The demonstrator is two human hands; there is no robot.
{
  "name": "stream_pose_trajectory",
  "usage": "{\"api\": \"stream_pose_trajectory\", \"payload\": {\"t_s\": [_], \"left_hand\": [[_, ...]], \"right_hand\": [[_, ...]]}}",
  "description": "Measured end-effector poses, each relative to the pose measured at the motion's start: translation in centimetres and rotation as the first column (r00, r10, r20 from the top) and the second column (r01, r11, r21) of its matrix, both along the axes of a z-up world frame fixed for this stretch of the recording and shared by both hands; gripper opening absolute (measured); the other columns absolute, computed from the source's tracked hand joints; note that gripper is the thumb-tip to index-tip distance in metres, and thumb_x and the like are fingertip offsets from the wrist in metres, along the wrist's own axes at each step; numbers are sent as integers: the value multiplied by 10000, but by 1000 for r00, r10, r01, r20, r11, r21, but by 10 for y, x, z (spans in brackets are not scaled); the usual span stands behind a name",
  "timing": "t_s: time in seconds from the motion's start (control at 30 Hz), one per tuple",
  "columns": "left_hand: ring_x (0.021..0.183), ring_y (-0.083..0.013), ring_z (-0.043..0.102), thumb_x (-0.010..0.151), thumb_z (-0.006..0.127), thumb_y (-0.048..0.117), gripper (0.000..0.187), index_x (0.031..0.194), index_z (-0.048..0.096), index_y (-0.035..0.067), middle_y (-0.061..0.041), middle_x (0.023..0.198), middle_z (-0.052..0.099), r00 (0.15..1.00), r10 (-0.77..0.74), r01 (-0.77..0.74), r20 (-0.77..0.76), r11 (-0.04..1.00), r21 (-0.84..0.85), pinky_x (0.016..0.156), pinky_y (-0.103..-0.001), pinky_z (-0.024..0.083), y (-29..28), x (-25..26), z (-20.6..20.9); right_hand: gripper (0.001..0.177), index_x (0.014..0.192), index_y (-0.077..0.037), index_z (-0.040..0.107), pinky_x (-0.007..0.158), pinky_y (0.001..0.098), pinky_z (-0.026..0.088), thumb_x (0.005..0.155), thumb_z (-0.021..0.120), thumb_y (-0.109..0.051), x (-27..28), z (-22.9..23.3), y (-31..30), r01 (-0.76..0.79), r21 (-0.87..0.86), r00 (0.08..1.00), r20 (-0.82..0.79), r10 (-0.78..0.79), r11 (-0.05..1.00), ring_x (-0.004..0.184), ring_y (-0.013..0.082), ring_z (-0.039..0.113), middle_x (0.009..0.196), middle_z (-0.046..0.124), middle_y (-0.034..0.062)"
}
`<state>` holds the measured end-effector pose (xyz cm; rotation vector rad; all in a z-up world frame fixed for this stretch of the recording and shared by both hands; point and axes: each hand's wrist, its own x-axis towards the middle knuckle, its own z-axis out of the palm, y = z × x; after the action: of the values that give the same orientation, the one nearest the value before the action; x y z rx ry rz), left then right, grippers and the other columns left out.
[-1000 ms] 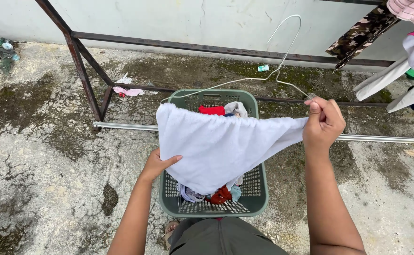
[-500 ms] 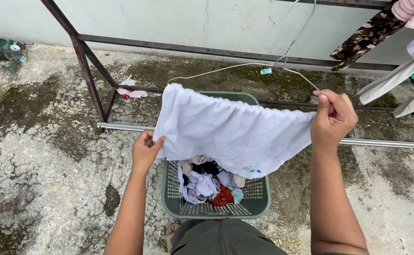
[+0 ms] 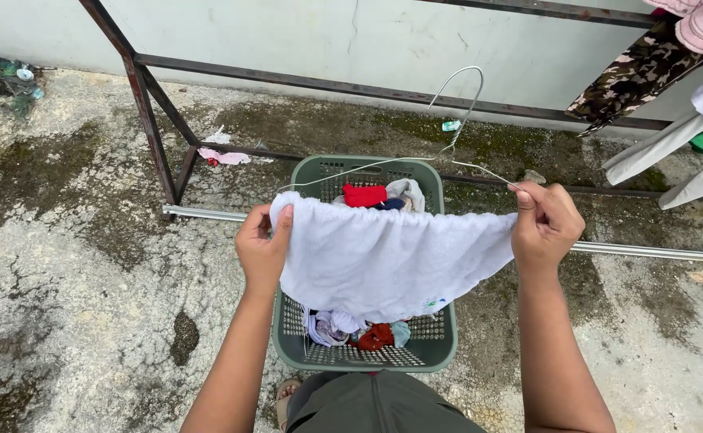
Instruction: Taking wet laundry from a basket, placing each item on a hanger, and hanging them on an outdoor drying rack.
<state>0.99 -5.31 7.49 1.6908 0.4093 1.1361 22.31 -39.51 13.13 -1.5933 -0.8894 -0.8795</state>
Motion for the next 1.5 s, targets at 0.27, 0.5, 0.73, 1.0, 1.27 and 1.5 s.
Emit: {"api": "stream_pose_trajectory", "payload": {"t_s": [0.27,0.5,0.73,1.0,1.27,1.5], "left_hand": [[734,-126,702,980,717,98,195,1162,754,40,-113,907,770,981,-190,179,-34,961,-212,642,-293,598,-13,-14,9],[1031,-332,668,881,807,97,436,1260,609,8,-196,1160,663,998,-42,47,-52,994,103,849,-421,572,-14,-26,35],[797,-16,630,1001,686,181,125,1077,745,100,-71,857,786,944,-329,317,-1,909,-271,788,-192,527,12,-16,8],[906,-277,718,798,889,262,414,1099,785,-2,-234,979,776,747,-489,338,-450,862,-377,766,-438,564,5,-16,-69],[1402,-408,433,826,564,-123,558,1345,595,78,-183,1329,402,939,68,-189,-336,920,-342,1154,-517,403,18,-31,-60],[1249,-312,625,1053,551,144,281,1303,671,100,-80,1236,689,969,-245,212,37,898,385,1062,-438,480,-57,16,104]], "right_hand": [[117,1011,9,825,539,309,369,1049,729,-46,-10,-31,-7,29,-22,996,-83,-31,999,512,136,335,598,354,41],[107,1007,-15,822,553,304,370,1036,730,-61,-13,-34,-12,-12,-41,989,-151,5,999,532,128,331,592,355,32],[141,970,-27,821,560,305,374,1035,727,-109,-21,-24,-7,-54,-40,990,-135,48,998,543,132,319,592,334,27],[168,1007,5,810,582,305,373,1071,696,-102,-10,-21,-18,-27,14,994,-101,29,1000,562,130,327,618,327,24],[143,973,-1,807,568,325,365,1050,712,-76,-15,-37,-24,17,8,994,-112,-16,1000,540,145,334,592,328,28],[103,964,-39,810,558,320,387,996,726,-90,-44,-63,5,-46,-50,982,-185,36,998,512,159,365,576,351,37]]}}
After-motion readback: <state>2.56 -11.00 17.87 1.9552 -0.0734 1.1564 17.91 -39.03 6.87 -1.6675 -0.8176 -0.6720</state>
